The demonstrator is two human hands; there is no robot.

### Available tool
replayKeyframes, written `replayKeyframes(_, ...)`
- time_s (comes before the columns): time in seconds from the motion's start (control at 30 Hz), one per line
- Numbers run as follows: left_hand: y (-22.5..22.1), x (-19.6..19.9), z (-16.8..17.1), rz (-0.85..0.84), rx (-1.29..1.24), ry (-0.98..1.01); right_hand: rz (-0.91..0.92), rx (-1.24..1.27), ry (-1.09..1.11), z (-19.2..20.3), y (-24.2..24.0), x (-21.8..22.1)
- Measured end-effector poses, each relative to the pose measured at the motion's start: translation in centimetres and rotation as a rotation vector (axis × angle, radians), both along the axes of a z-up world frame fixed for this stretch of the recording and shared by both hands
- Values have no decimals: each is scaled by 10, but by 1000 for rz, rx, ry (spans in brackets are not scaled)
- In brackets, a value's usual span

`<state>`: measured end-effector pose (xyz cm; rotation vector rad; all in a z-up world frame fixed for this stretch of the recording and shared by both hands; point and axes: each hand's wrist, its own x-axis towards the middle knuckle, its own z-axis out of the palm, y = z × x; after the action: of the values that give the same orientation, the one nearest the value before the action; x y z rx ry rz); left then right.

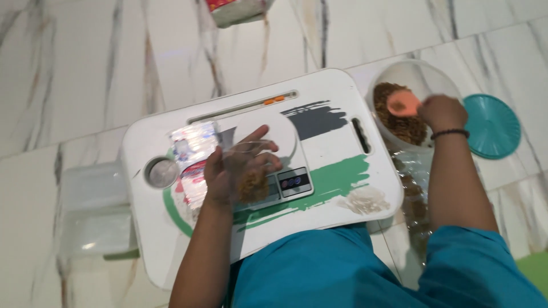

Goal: Scooping dry food into small plastic bags, weighing them on a digital scale, and sealing the bags.

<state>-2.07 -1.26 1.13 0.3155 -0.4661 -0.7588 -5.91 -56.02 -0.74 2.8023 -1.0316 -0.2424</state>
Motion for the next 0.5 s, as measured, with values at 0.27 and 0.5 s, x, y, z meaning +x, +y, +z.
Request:
replayKeyframes(0.27,0,3,-5,-13,-78,24,22,53,152,-53,-6,12)
replayKeyframes(0.5,-1,3,1,69,-129,109,681,242,-850,42,133,21)
